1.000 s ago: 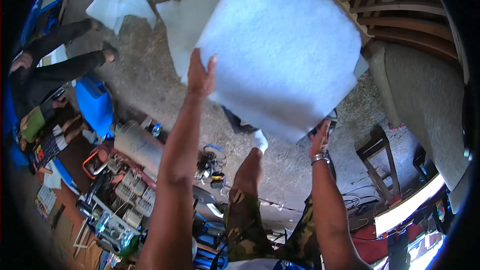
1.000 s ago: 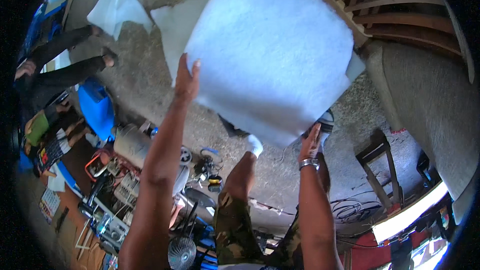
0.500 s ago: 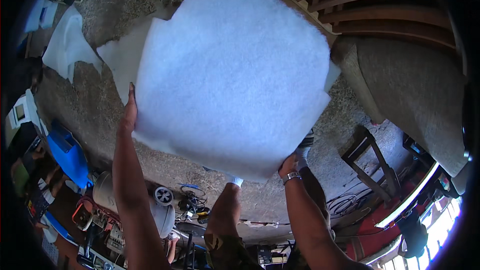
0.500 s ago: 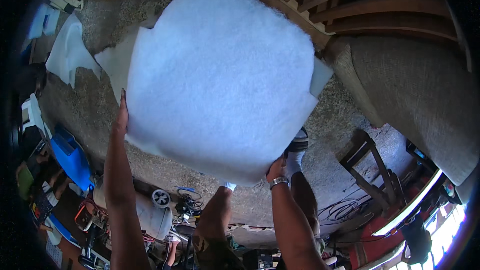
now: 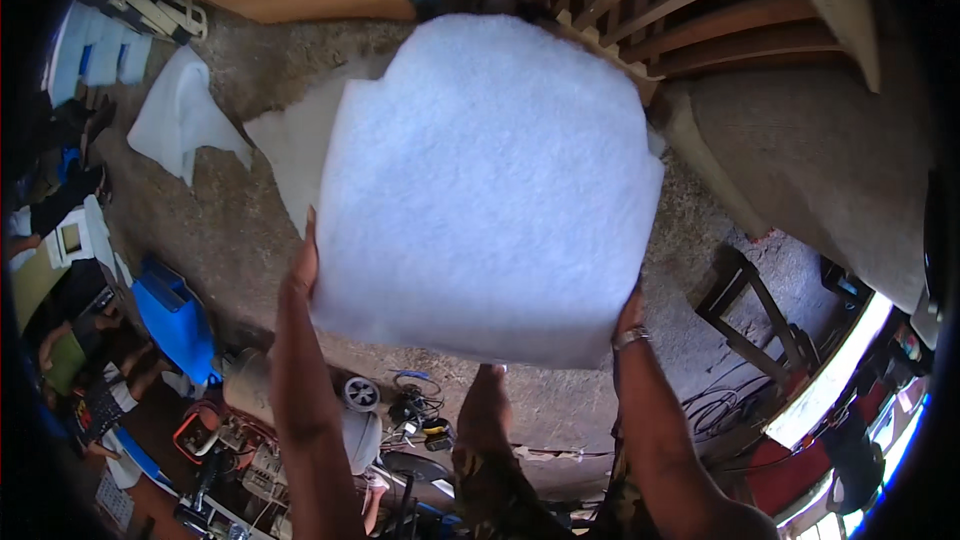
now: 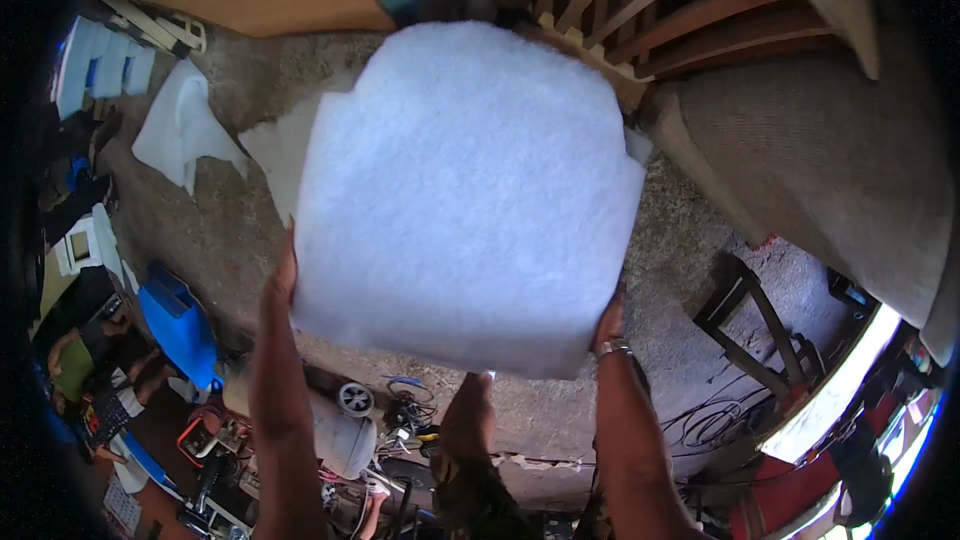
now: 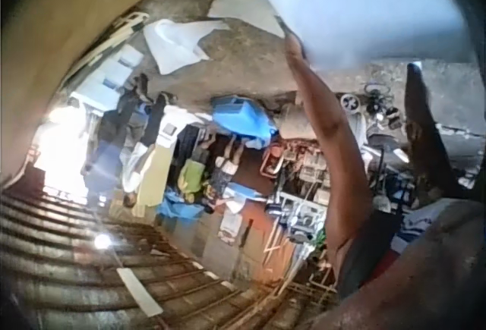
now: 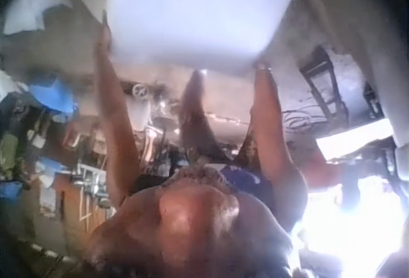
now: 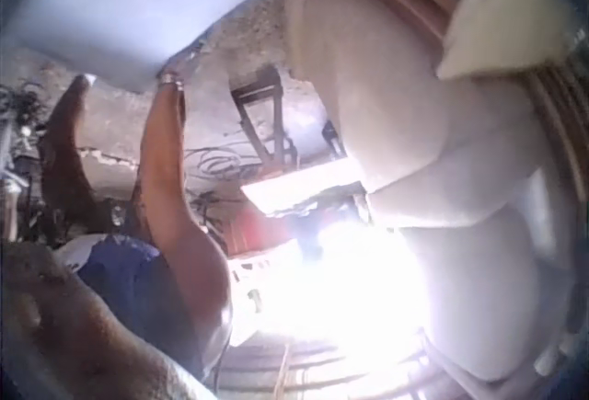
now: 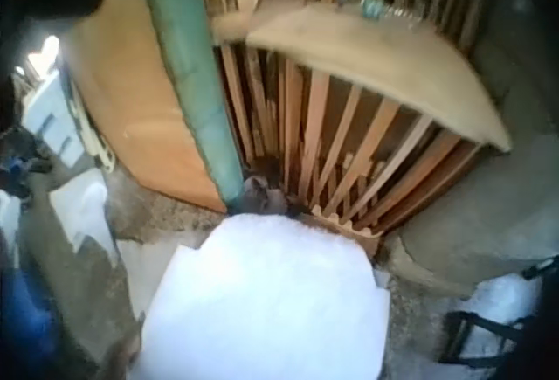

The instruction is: The person uses a hammer to shape a piece of white foam on a workbench. They then cover the foam with a piece of beige fabric, smoothing and tucking the material around the edges to fit the cushion shape.

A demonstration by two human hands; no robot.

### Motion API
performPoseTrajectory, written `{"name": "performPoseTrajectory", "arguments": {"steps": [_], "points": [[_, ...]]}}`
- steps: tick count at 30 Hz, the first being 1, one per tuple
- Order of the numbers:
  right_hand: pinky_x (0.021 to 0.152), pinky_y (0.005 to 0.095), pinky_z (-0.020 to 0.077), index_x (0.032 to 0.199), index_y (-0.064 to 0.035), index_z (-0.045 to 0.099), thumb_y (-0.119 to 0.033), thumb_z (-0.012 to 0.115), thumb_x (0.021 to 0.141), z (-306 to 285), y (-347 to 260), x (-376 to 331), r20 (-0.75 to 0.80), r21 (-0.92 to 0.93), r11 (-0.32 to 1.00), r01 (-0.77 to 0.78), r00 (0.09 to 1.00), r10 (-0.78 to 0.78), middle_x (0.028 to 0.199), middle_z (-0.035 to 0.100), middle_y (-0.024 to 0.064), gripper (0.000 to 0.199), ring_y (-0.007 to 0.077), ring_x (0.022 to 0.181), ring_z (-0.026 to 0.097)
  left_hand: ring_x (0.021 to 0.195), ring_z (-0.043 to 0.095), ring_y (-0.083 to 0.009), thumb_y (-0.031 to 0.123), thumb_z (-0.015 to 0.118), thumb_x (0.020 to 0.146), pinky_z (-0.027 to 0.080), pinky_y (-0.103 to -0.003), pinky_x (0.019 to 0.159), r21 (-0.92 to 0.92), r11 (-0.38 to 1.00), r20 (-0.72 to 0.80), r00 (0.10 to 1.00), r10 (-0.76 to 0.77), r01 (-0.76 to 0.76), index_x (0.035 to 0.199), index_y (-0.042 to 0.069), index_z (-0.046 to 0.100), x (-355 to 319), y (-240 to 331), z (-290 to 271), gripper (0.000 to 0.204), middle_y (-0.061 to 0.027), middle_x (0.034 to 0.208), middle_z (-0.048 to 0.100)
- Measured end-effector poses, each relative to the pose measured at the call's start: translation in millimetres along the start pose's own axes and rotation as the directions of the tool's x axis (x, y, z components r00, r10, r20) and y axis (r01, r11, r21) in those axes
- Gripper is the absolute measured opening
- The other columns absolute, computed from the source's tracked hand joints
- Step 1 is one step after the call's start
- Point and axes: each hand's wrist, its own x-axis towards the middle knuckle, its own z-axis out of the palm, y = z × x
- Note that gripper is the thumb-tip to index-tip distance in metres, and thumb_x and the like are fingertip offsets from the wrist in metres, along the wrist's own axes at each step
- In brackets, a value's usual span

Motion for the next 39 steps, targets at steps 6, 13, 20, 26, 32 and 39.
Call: {"name": "performPoseTrajectory", "arguments": {"steps": [6,13,20,26,32,39], "points": [[0.095,0.0376,0.0486,0.141,-0.0057,0.053,-0.069,0.055,0.088,27,-158,-83,0.178,-0.502,0.864,0.032,0.982,0.067,0.125,0.065,0.0138,0.082,0.024,0.109,0.063,0.117,0.057,-0.0274,0.064,0.06,0.088,0.044,-0.038,0.101,0.198,0.954,-0.017,0.973,0.232,-0.224,0.142,-0.002,0.048,-131,-28,30,0.086,-0.0165,0.131,0.059],[0.091,0.0359,0.0507,0.13,-0.0059,0.064,-0.059,0.063,0.088,-47,-237,-227,0.451,-0.705,0.468,0.533,0.846,-0.284,0.113,0.072,0.0102,0.067,0.02,0.101,0.067,0.109,0.062,-0.0261,0.063,0.063,0.086,0.048,-0.036,0.095,0.076,0.986,-0.022,0.988,0.153,-0.151,0.137,-0.003,0.052,-279,-95,36,0.085,-0.0173,0.122,0.063],[0.081,0.035,0.0545,0.12,-0.0019,0.067,-0.053,0.074,0.084,-128,-173,-440,-0.027,-0.602,0.798,-0.003,1.0,-0.016,0.103,0.072,0.0109,0.063,0.019,0.089,0.068,0.113,0.062,-0.0318,0.055,0.057,0.094,0.051,-0.041,0.096,0.054,0.966,0.142,0.959,0.245,-0.254,0.141,-0.006,0.044,-365,-197,-2,0.079,-0.022,0.131,0.058],[0.09,0.0354,0.0512,0.13,0.0015,0.059,-0.054,0.078,0.08,-201,-71,-518,-0.142,-0.365,0.93,0.055,0.983,-0.114,0.116,0.069,0.0159,0.077,0.0217,0.103,0.066,0.107,0.061,-0.0322,0.051,0.065,0.089,0.052,-0.042,0.09,0.02,0.929,0.339,0.877,0.341,-0.369,0.136,-0.008,0.047,-461,-145,47,0.077,-0.0235,0.123,0.06],[0.094,0.0376,0.0491,0.135,0.0019,0.053,-0.045,0.082,0.077,-279,-24,-550,-0.17,-0.032,0.917,0.399,0.902,-0.398,0.12,0.065,0.015,0.08,0.0228,0.108,0.062,0.104,0.061,-0.03,0.05,0.066,0.089,0.052,-0.041,0.087,0.231,0.689,0.349,0.72,0.6,-0.687,0.133,-0.009,0.05,-376,-162,60,0.075,-0.0218,0.122,0.061],[0.092,0.0358,0.0496,0.132,0.0016,0.056,-0.041,0.082,0.077,-447,14,-537,-0.324,0.229,0.855,0.465,0.865,-0.383,0.118,0.066,0.0137,0.074,0.0207,0.106,0.062,0.104,0.059,-0.0259,0.038,0.069,0.091,0.049,-0.039,0.092,0.364,0.465,0.496,0.59,0.637,-0.807,0.128,-0.009,0.053,-509,-164,287,0.062,-0.0184,0.121,0.061]]}}
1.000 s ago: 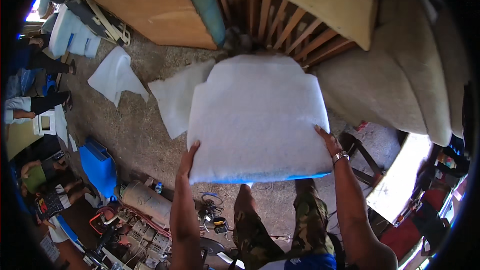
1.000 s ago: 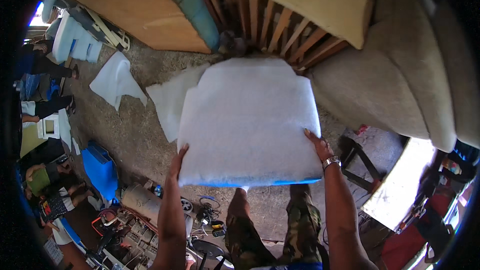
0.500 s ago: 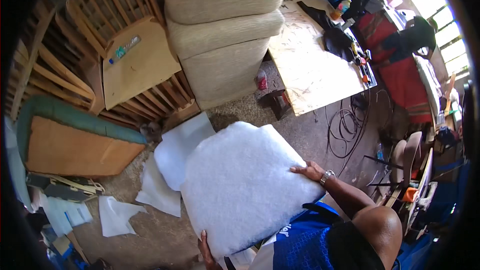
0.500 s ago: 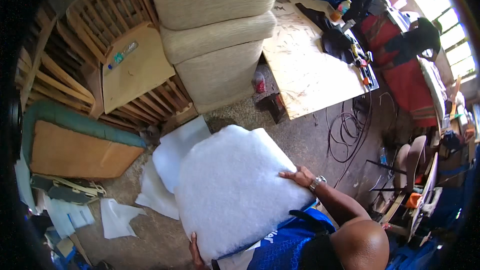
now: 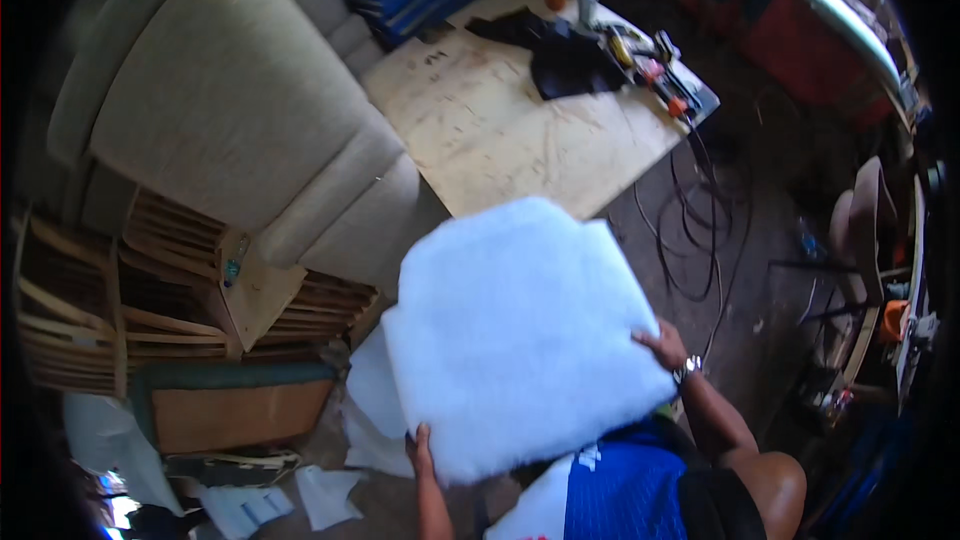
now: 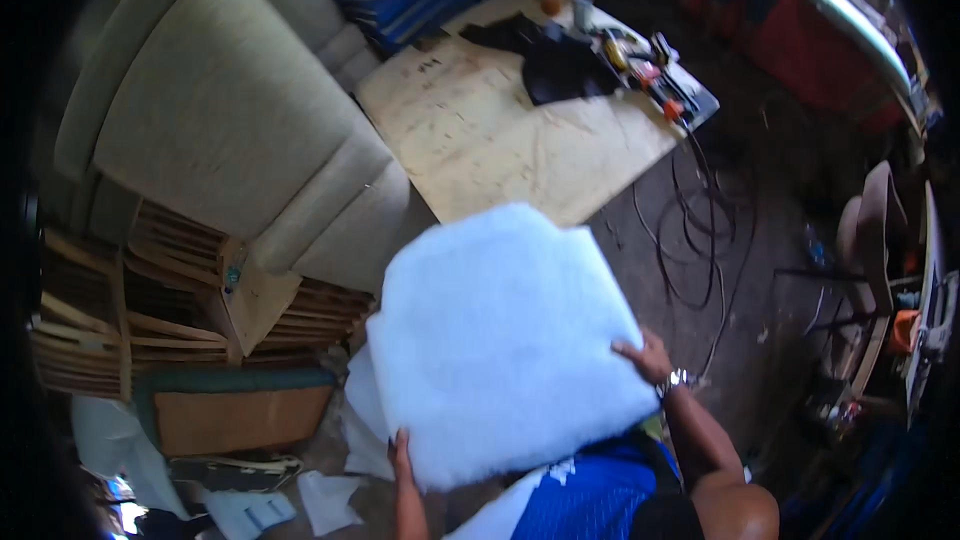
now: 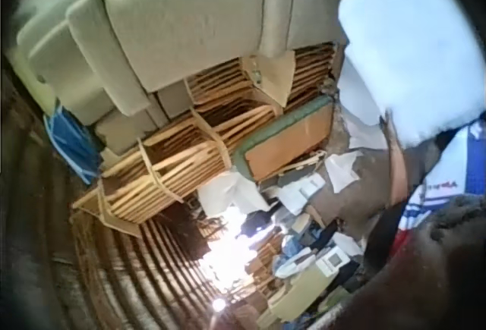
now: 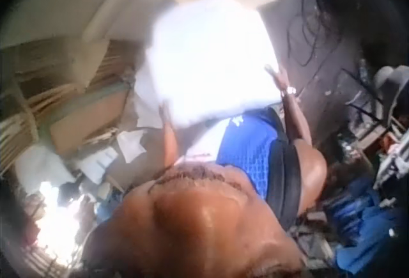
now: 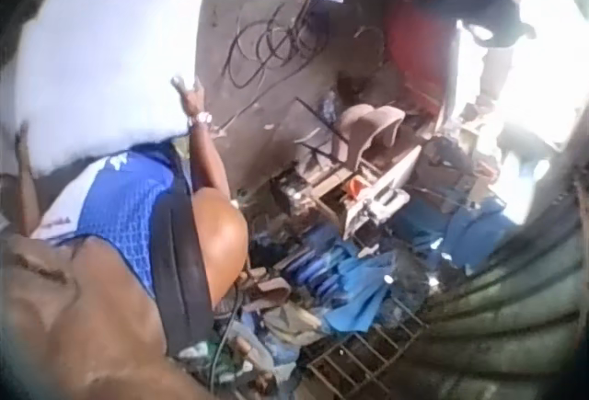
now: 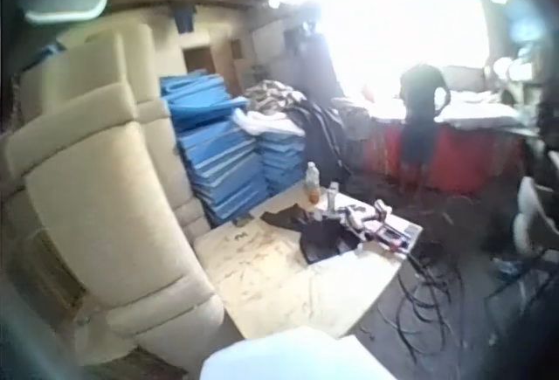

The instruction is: The person uses a hammer to shape a piece of white foam on a workbench. They then cover the foam with a piece of beige fabric, smoothing and tucking the material around the edges to fit the cushion shape.

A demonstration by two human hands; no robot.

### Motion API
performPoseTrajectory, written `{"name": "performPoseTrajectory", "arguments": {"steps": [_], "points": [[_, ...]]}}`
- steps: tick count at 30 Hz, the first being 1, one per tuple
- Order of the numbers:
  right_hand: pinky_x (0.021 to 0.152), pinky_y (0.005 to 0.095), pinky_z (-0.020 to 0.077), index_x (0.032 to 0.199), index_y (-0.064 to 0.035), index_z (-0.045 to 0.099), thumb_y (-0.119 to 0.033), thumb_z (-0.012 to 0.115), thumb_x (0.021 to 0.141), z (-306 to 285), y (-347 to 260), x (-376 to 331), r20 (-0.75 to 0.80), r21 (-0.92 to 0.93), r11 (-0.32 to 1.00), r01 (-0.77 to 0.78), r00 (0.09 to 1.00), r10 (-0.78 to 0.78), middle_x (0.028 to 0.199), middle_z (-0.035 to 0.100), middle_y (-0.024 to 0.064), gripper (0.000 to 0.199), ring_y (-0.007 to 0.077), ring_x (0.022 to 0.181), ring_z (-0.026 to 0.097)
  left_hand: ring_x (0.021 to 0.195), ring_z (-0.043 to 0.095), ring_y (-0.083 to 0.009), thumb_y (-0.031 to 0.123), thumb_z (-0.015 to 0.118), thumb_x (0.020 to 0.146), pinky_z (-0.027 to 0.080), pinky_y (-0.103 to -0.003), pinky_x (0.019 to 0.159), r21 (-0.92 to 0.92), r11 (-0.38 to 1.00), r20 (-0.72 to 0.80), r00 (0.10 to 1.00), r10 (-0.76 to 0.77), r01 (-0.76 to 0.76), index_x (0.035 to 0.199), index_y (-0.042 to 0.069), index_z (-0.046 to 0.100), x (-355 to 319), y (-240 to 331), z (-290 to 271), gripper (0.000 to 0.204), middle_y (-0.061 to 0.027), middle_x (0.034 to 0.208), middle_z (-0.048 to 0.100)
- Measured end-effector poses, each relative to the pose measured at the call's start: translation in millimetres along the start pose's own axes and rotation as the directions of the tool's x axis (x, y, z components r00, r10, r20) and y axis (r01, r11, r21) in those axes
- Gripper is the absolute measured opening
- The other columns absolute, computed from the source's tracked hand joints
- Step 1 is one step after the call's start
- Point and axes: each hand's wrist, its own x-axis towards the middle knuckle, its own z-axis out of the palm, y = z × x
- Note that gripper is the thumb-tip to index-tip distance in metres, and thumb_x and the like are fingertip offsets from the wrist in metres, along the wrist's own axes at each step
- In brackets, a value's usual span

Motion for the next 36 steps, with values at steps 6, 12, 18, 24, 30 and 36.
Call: {"name": "performPoseTrajectory", "arguments": {"steps": [6,12,18,24,30,36], "points": [[0.088,0.0346,0.0506,0.125,0.0019,0.06,-0.04,0.081,0.079,-107,-21,26,-0.125,0.056,0.993,0.104,0.988,-0.096,0.111,0.068,0.0113,0.065,0.0174,0.1,0.063,0.105,0.06,-0.0242,0.042,0.066,0.093,0.049,-0.036,0.094,0.006,0.985,0.089,0.981,0.171,-0.172,0.129,-0.007,0.054,42,-19,109,0.062,-0.0146,0.121,0.062],[0.091,0.0358,0.0499,0.125,0.0009,0.061,-0.047,0.081,0.078,-141,-114,117,-0.064,-0.203,0.961,0.19,0.976,-0.206,0.113,0.069,0.0128,0.07,0.0194,0.101,0.064,0.108,0.06,-0.0273,0.046,0.062,0.095,0.05,-0.039,0.094,-0.228,0.97,0.145,0.981,0.125,-0.09,0.135,-0.005,0.048,82,17,191,0.066,-0.016,0.129,0.057],[0.097,0.0408,0.0478,0.136,-0.0062,0.053,-0.051,0.077,0.08,-153,-197,230,-0.071,-0.355,0.911,0.212,0.965,-0.252,0.127,0.062,0.0151,0.076,0.0262,0.113,0.061,0.119,0.056,-0.0331,0.049,0.069,0.088,0.046,-0.042,0.1,-0.245,0.968,0.284,0.959,0.013,0.06,0.141,-0.007,0.04,173,70,276,0.082,-0.0218,0.133,0.055],[0.112,0.054,0.0332,0.146,-0.0169,0.043,-0.054,0.069,0.083,-64,-216,277,-0.241,-0.903,0.418,-0.098,0.921,-0.306,0.155,0.034,0.0195,0.078,0.0381,0.143,0.032,0.141,0.031,-0.0446,0.038,0.08,0.079,0.032,-0.053,0.112,0.641,0.584,0.251,0.855,0.455,-0.499,0.147,0.0,0.033,189,159,335,0.091,-0.0296,0.151,0.033],[0.111,0.0577,0.0342,0.143,-0.0174,0.048,-0.05,0.066,0.085,2,-183,262,0.061,-0.964,0.249,0.095,0.988,-0.143,0.158,0.031,0.0134,0.069,0.0399,0.141,0.034,0.14,0.03,-0.0487,0.031,0.07,0.089,0.029,-0.055,0.113,0.283,0.3,0.438,0.401,0.805,-0.911,0.142,-0.003,0.038,209,274,460,0.07,-0.0305,0.149,0.035],[0.086,0.0407,0.0539,0.128,-0.0074,0.059,-0.036,0.064,0.09,-106,-255,352,-0.073,-0.722,0.673,0.161,0.949,-0.305,0.111,0.071,0.0159,0.048,0.0321,0.098,0.069,0.141,0.031,-0.0447,0.035,0.056,0.098,0.027,-0.053,0.115,0.43,0.366,0.414,0.54,0.733,-0.825,0.14,-0.003,0.043,292,305,606,0.058,-0.0257,0.15,0.039]]}}
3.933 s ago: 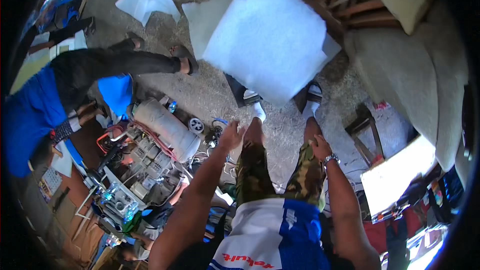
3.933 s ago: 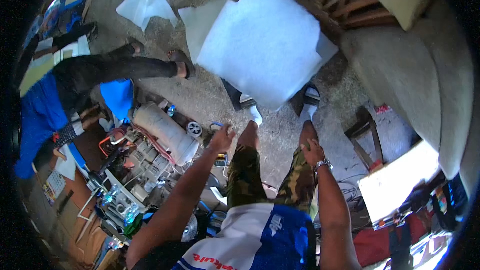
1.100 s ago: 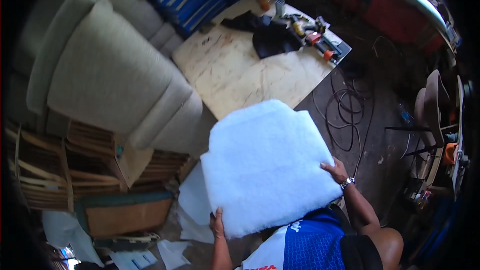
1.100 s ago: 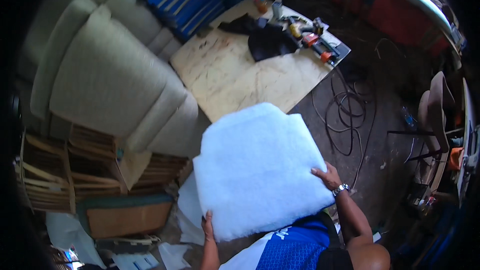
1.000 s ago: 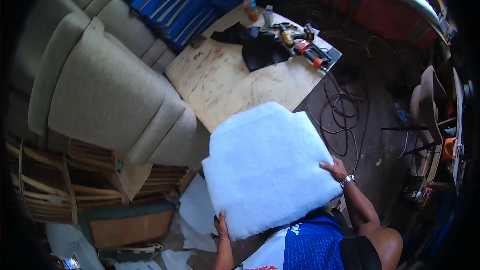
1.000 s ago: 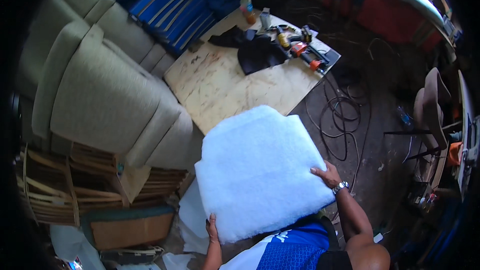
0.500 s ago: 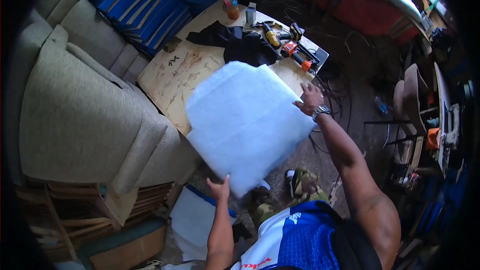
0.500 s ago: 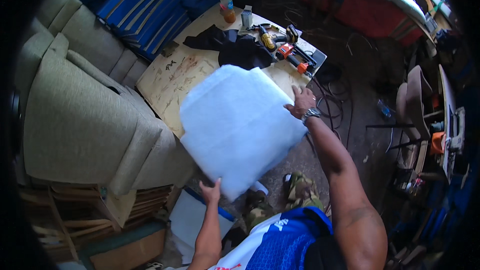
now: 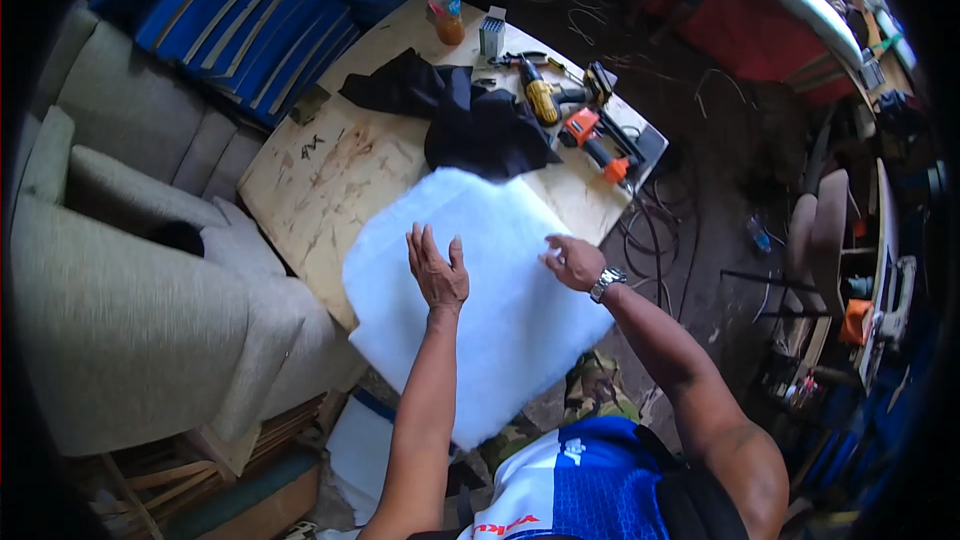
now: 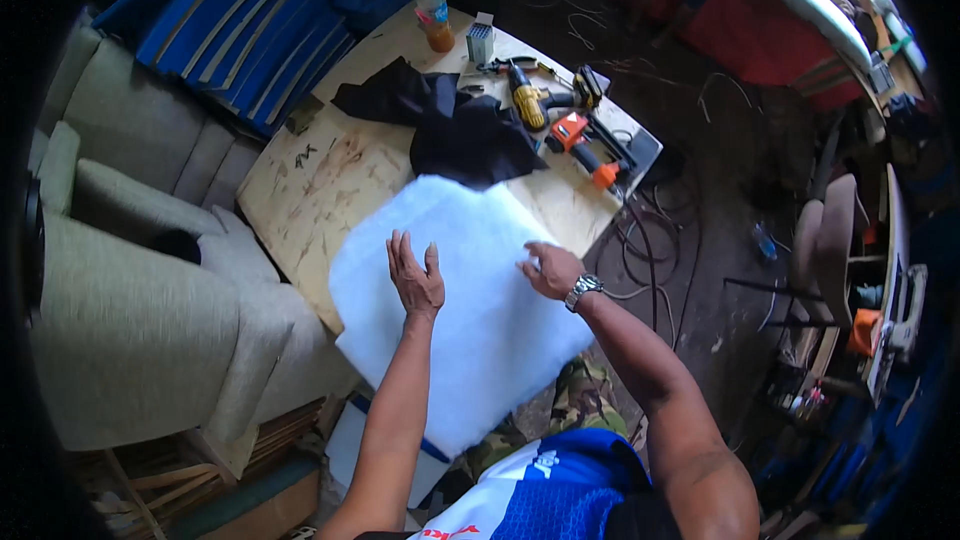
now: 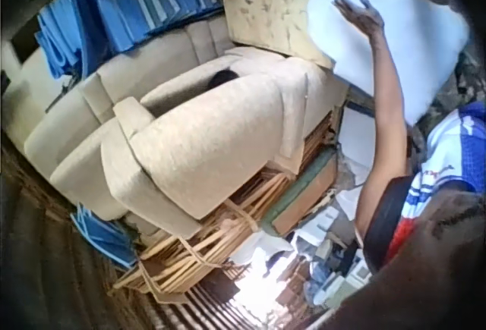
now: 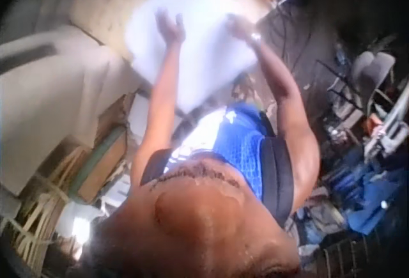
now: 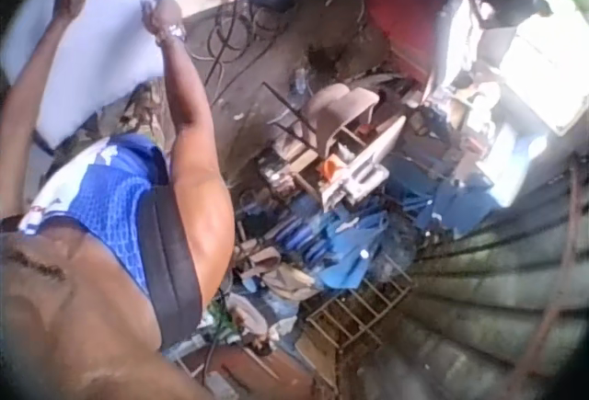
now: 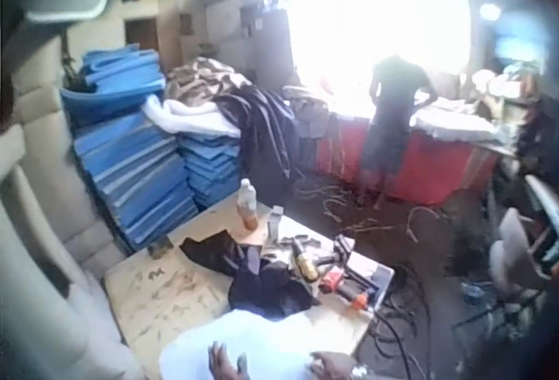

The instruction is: The person uses a hammer to shape a piece of white foam on a workbench. They then cover the foam with a piece of beige fabric, smoothing and tucking the material around the edges to fit the cushion shape.

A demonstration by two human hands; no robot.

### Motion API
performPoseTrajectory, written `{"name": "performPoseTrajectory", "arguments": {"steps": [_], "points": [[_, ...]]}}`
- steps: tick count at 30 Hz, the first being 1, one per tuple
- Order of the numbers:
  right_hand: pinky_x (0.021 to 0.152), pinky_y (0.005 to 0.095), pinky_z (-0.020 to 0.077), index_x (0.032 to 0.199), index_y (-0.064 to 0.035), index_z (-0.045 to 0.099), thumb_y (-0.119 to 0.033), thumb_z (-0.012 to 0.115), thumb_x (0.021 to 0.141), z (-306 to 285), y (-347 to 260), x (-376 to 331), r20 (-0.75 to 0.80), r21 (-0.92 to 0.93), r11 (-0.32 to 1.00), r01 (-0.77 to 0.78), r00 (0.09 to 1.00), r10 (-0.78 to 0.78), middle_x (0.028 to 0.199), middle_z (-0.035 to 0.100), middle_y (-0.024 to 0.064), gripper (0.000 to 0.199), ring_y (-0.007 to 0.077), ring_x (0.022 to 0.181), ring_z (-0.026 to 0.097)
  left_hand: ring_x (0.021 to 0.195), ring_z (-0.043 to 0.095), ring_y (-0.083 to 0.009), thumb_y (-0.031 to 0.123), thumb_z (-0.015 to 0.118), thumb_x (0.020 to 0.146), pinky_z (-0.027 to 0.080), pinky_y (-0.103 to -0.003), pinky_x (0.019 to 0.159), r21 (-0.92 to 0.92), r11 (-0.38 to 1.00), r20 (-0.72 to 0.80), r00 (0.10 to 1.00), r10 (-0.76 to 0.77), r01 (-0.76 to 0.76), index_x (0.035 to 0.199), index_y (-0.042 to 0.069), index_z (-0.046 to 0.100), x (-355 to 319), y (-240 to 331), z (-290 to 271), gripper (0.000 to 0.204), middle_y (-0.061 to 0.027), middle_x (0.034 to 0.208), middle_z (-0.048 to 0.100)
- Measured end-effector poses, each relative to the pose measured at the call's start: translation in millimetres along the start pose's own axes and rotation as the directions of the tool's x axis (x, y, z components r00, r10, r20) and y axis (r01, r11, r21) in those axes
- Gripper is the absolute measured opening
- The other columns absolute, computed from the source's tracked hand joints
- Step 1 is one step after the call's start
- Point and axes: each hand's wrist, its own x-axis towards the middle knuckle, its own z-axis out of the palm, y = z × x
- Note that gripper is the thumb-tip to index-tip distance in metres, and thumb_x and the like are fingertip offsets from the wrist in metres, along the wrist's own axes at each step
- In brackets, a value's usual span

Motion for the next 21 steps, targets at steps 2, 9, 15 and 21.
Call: {"name": "performPoseTrajectory", "arguments": {"steps": [2,9,15,21], "points": [[0.082,0.0432,0.0539,0.132,-0.0067,0.053,-0.034,0.066,0.089,-21,14,60,-0.15,0.038,0.999,0.037,0.988,-0.031,0.101,0.071,0.0157,0.053,0.034,0.092,0.068,0.142,0.032,-0.0426,0.039,0.054,0.097,0.027,-0.052,0.115,0.185,0.982,-0.033,0.999,-0.037,0.043,0.14,-0.002,0.044,17,-8,28,0.06,-0.024,0.151,0.039],[0.079,0.0465,0.0531,0.148,-0.0119,0.033,-0.032,0.078,0.081,-58,27,230,-0.178,-0.012,0.996,-0.091,0.98,0.087,0.102,0.066,0.0177,0.083,0.0354,0.094,0.066,0.14,0.037,-0.0406,0.039,0.046,0.096,0.025,-0.052,0.114,0.461,0.886,-0.001,0.999,-0.048,0.044,0.141,-0.001,0.043,4,-8,49,0.06,-0.0209,0.151,0.042],[0.094,0.0434,0.0504,0.117,-0.0104,0.068,-0.029,0.069,0.087,-14,-13,342,-0.227,0.154,0.987,-0.047,0.971,0.082,0.118,0.067,0.0156,0.035,0.0337,0.107,0.064,0.138,0.037,-0.0453,0.043,0.039,0.099,0.026,-0.056,0.112,0.417,0.909,-0.008,1.0,-0.025,0.026,0.14,-0.002,0.043,8,-14,68,0.061,-0.0237,0.149,0.042],[0.113,0.0433,0.0378,0.144,-0.0141,0.047,-0.001,0.066,0.078,-30,-179,281,-0.294,0.524,0.37,0.768,0.57,-0.767,0.15,0.044,0.0147,0.069,0.0353,0.139,0.042,0.134,0.04,-0.0478,0.045,0.033,0.1,0.029,-0.058,0.11,0.419,0.908,-0.021,1.0,0.005,0.005,0.139,-0.005,0.043,9,-24,62,0.064,-0.0284,0.145,0.043]]}}
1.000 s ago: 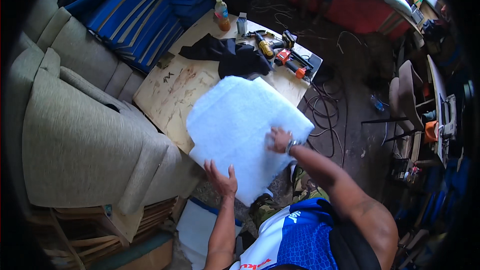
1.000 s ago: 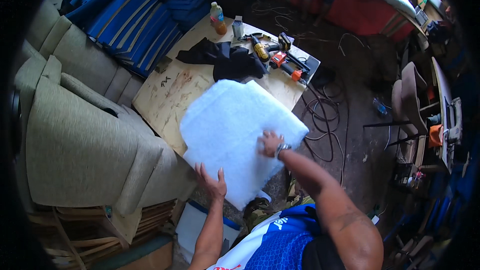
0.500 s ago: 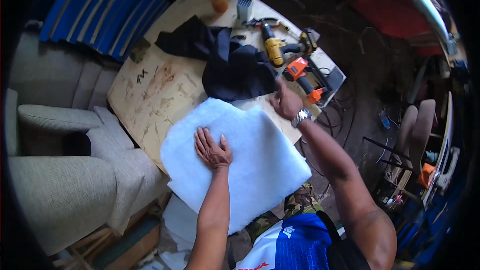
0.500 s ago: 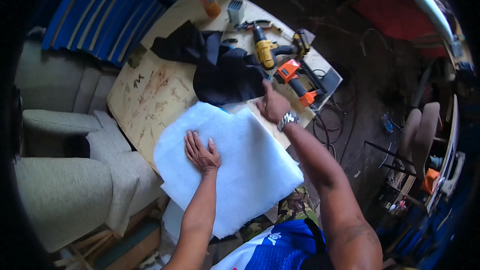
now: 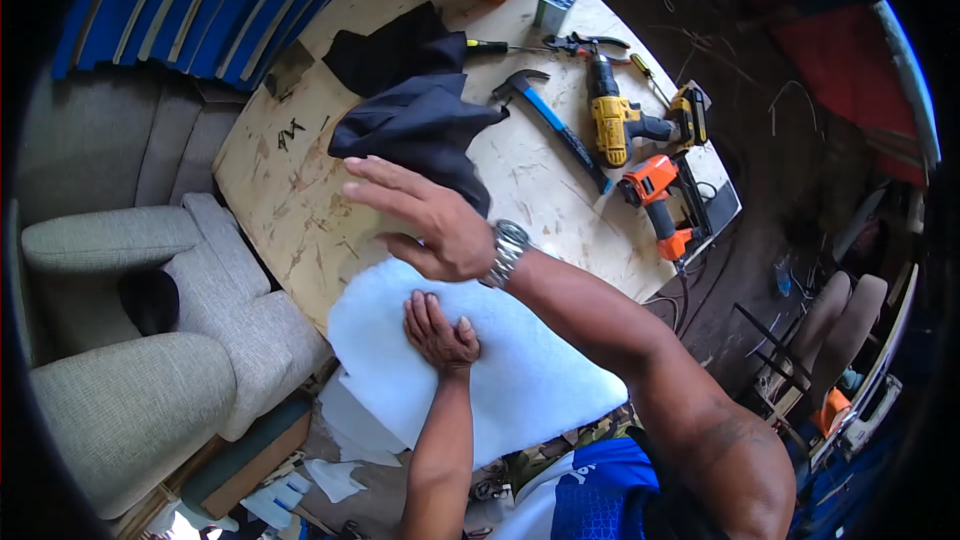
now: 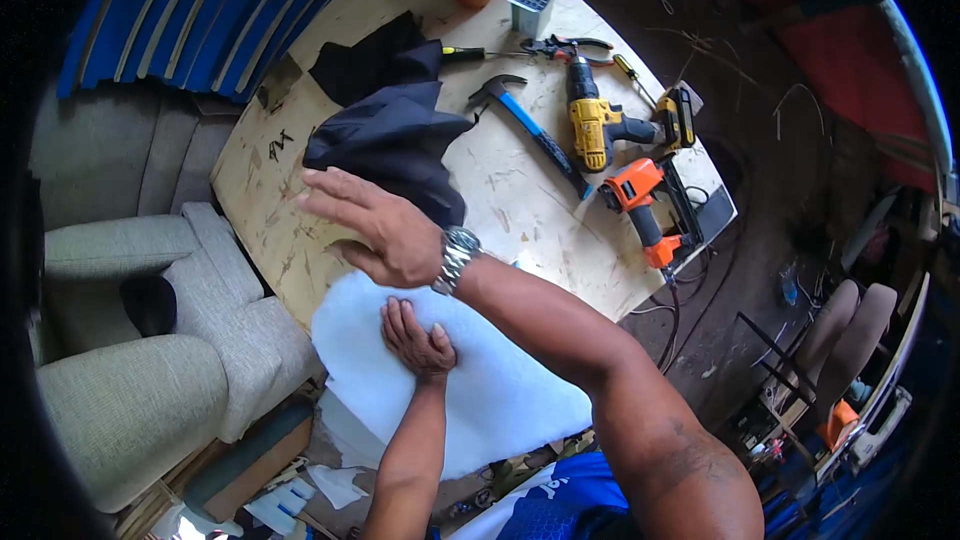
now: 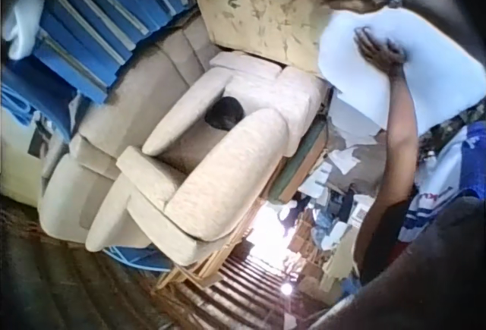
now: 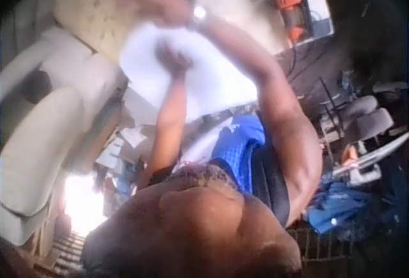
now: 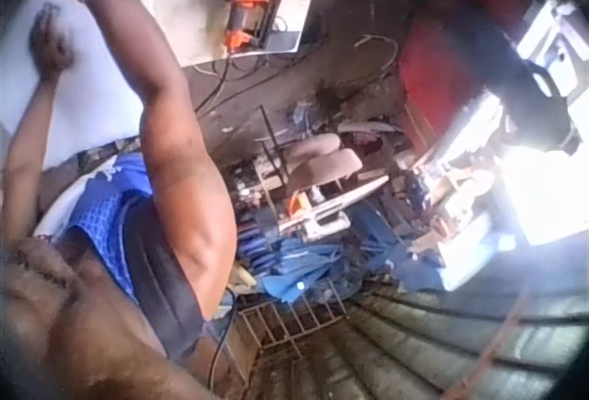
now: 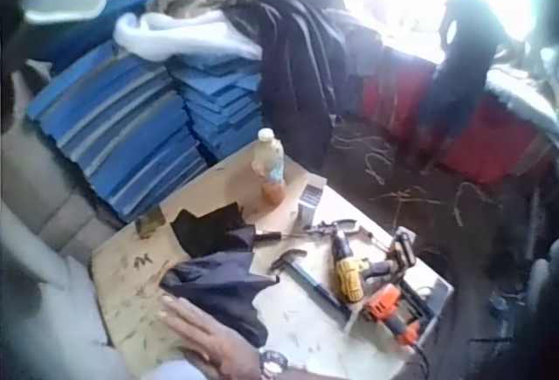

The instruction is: The person uses a hammer to shape a piece of white foam on a workbench. They then cover the foam with a piece of beige fabric, smoothing and tucking the material around the edges to fit the cushion shape.

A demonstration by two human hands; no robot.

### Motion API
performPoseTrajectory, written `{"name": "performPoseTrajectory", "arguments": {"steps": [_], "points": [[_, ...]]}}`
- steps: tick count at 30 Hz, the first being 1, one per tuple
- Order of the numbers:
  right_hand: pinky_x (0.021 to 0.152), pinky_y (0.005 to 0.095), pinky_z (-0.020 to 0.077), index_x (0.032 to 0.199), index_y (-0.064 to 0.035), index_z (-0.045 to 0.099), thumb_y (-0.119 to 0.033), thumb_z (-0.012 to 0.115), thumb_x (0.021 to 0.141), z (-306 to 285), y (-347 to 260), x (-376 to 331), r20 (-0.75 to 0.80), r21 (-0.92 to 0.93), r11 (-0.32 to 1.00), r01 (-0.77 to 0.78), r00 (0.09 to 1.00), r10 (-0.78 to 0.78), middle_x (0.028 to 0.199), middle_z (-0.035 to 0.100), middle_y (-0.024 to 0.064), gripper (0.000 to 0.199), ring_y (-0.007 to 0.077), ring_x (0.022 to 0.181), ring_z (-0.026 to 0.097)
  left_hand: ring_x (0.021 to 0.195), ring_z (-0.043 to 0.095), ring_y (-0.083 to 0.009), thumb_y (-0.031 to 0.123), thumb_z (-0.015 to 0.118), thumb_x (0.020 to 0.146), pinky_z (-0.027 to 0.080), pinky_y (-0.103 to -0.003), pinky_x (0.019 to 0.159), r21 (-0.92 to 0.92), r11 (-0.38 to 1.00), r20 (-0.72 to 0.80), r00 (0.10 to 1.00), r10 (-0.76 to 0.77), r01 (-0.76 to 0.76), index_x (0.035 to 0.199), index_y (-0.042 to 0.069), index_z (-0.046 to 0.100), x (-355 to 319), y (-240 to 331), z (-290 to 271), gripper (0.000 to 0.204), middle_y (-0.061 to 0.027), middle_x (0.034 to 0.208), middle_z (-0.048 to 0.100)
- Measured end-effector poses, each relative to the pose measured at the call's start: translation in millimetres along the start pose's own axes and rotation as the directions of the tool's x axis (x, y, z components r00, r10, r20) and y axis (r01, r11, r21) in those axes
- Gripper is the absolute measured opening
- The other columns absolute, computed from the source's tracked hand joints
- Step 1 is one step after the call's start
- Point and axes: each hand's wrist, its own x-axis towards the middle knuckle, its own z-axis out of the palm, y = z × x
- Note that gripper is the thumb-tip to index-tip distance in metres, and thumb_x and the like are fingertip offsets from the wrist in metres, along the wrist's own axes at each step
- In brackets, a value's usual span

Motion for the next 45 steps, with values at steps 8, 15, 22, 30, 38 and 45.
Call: {"name": "performPoseTrajectory", "arguments": {"steps": [8,15,22,30,38,45], "points": [[0.08,0.0494,0.054,0.137,0.0003,0.039,-0.009,0.059,0.083,-93,130,-126,-0.427,-0.833,0.062,-0.55,0.71,0.559,0.13,0.049,0.0208,0.059,0.0389,0.118,0.052,0.136,0.04,-0.0454,0.046,0.035,0.099,0.026,-0.057,0.111,-0.002,0.999,0.025,0.998,-0.052,0.052,0.138,-0.002,0.046,-4,0,7,0.063,-0.025,0.146,0.045],[0.072,0.0471,0.0521,0.113,-0.0003,0.054,-0.015,0.059,0.081,-82,139,-126,-0.46,-0.748,0.022,-0.664,0.541,0.704,0.094,0.063,0.0169,0.036,0.0358,0.087,0.063,0.135,0.041,-0.0445,0.046,0.035,0.099,0.026,-0.055,0.111,-0.018,0.999,-0.017,0.999,-0.043,0.043,0.138,-0.001,0.047,-9,-6,9,0.063,-0.0241,0.146,0.046],[0.065,0.0381,0.0461,0.093,0.0022,0.057,-0.023,0.069,0.075,-80,27,-166,-0.403,-0.199,0.392,-0.898,0.44,0.803,0.073,0.057,0.0127,0.033,0.0236,0.069,0.054,0.137,0.041,-0.0422,0.043,0.039,0.098,0.025,-0.053,0.112,-0.057,0.998,-0.072,0.997,-0.028,0.024,0.139,-0.001,0.047,-7,-5,7,0.061,-0.0219,0.147,0.046],[0.054,0.0208,0.0361,0.108,-0.006,0.056,-0.021,0.062,0.099,-18,-230,-372,-0.734,0.116,0.672,-0.732,0.392,0.555,0.075,0.051,-0.0062,0.018,0.0024,0.062,0.044,0.139,0.038,-0.038,0.04,0.048,0.097,0.027,-0.051,0.114,-0.066,0.997,-0.076,0.997,0.027,-0.032,0.141,0.001,0.047,-4,4,-5,0.059,-0.0183,0.149,0.044],[0.047,0.0213,0.0354,0.106,-0.008,0.056,-0.039,0.053,0.103,105,-285,-570,-0.73,0.61,0.454,-0.65,-0.238,0.64,0.069,0.052,-0.0043,0.031,0.0027,0.054,0.045,0.139,0.038,-0.0356,0.048,0.047,0.1,0.028,-0.05,0.113,-0.1,0.994,-0.041,0.999,0.033,-0.037,0.14,0.0,0.049,-8,-1,4,0.062,-0.0177,0.15,0.043],[0.048,0.0236,0.0489,0.112,-0.004,0.06,-0.032,0.056,0.101,165,-234,-671,-0.444,0.889,0.325,-0.324,-0.425,0.789,0.074,0.061,0.0002,0.03,0.0075,0.058,0.059,0.147,0.022,-0.0416,0.053,0.034,0.102,0.015,-0.052,0.119,-0.137,0.933,0.207,0.911,0.356,-0.333,0.147,-0.002,0.037,-135,89,-8,0.071,-0.0239,0.157,0.028]]}}
